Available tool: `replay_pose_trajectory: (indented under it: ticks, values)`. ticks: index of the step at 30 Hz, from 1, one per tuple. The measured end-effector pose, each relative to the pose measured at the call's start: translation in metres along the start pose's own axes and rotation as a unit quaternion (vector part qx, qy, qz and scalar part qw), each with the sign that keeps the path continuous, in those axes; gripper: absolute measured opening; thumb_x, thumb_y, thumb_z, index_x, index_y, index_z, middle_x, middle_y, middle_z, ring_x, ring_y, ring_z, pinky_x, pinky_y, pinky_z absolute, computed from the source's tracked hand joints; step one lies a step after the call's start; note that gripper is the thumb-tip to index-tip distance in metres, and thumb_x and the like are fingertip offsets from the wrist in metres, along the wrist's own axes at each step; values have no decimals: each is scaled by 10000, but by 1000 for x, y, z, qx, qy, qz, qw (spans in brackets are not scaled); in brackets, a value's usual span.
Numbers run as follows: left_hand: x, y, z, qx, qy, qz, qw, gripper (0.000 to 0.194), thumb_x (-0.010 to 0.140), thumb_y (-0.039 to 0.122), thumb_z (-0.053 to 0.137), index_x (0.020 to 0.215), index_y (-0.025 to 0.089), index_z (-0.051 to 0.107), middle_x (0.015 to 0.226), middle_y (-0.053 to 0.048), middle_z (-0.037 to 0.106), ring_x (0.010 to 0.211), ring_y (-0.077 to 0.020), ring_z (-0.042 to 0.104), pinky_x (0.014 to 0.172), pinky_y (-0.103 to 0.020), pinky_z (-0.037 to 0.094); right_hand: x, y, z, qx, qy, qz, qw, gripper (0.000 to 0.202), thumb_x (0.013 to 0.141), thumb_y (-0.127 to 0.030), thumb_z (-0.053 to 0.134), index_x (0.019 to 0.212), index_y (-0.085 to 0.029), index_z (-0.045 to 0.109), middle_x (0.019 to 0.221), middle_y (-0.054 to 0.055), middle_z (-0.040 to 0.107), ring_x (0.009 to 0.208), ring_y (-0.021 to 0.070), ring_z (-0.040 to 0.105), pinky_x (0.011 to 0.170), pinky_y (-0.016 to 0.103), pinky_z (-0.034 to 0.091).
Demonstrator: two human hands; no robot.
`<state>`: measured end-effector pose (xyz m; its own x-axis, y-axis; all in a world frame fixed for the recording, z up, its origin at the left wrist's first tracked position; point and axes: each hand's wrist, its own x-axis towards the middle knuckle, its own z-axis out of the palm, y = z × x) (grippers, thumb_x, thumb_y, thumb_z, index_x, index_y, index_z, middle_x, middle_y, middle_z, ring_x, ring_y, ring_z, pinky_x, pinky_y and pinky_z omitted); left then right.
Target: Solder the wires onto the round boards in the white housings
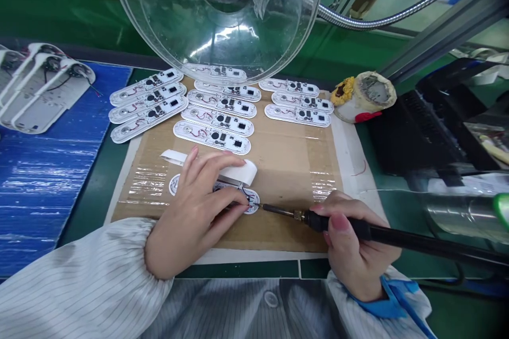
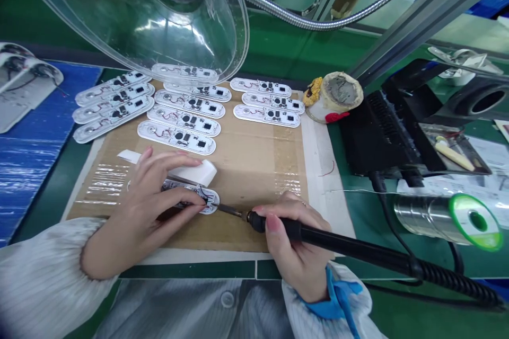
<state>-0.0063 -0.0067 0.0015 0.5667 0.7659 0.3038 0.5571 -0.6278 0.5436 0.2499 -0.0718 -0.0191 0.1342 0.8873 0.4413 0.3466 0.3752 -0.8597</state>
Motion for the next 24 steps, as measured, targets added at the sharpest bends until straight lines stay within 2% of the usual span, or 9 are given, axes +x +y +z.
replay_pose_trajectory:
  ticks: [10,15,18,21,24]
  values:
    - [1,9,6,8,16,-32,999,212,1045,177,593,873,246,694,1411,-41,633,1394,-227,528,1315,-544,172,1,-1,-3,4,-16,-3,1000,140,991,-122,669,1017,-209,775,817,-21,743,651,116,609,595,293,480]
    - [1,12,7,13,23,-32,999,193,1029,166,598,866,229,679,1405,-48,637,1391,-222,540,1326,-520,157,3,-1,0,-1,-19,-28,999,137,975,-124,682,1014,-208,782,768,-15,715,612,126,576,543,298,446]
    - [1,11,7,9,20,-33,999,200,1031,154,583,864,226,667,1412,-43,634,1391,-217,541,1326,-524,159,4,-4,2,3,49,-43,998,135,1001,-188,661,946,-217,781,708,-3,686,571,140,546,503,311,398]
    - [1,11,8,7,13,-30,999,195,1029,140,570,878,224,661,1428,-48,621,1400,-225,533,1322,-545,159,6,-6,1,26,149,6,988,204,1013,-264,661,845,-223,769,650,-6,627,545,140,515,487,306,364]
    - [1,13,10,5,22,-29,999,193,1027,134,563,880,221,653,1428,-53,614,1382,-231,541,1316,-564,164,14,-7,-7,32,236,52,970,208,966,-365,748,817,-222,778,689,-3,646,568,135,538,488,290,383]
